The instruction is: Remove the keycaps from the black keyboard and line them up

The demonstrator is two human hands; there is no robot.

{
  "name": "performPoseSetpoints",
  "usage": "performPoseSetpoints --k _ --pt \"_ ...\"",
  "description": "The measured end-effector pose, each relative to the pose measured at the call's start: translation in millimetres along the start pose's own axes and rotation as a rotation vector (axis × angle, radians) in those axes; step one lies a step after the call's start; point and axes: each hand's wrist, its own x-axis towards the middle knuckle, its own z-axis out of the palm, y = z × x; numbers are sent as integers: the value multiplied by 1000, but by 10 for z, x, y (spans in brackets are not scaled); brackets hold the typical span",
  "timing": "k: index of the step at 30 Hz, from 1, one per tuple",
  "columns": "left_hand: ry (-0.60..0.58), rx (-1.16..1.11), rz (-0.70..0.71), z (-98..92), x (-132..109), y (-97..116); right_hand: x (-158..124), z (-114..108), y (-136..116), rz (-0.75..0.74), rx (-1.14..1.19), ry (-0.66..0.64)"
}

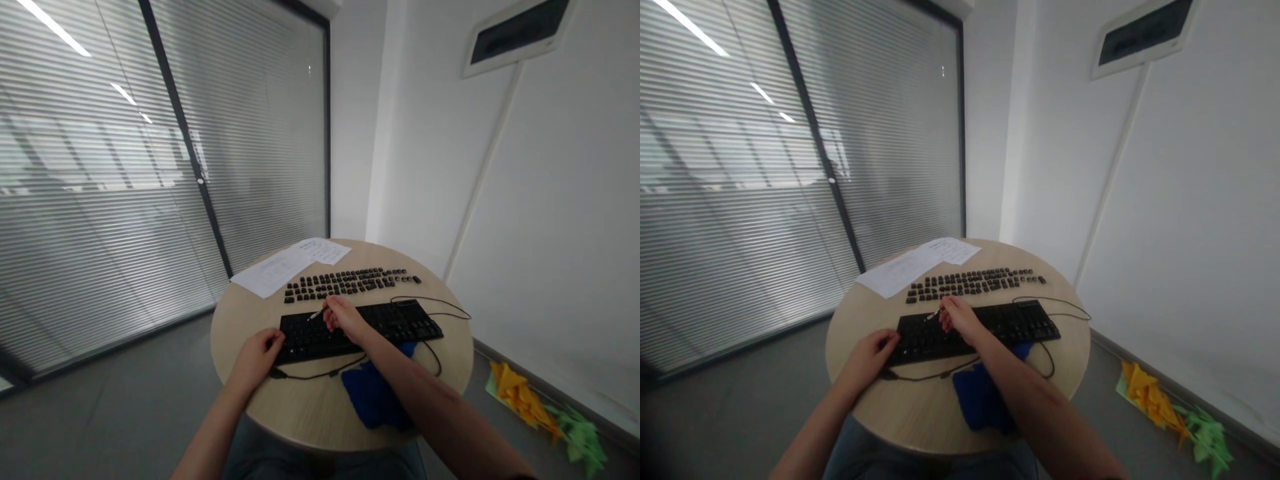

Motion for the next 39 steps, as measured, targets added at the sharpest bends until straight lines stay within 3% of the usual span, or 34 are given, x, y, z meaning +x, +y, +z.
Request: performPoseSetpoints --k 19,39 --pt "20 -66 -31 32 -55 17 -78 -24 -20 12 -53 -40" --pt "18 27 -9 63 -50 20 -67 -2 -31 51 -99 -105"
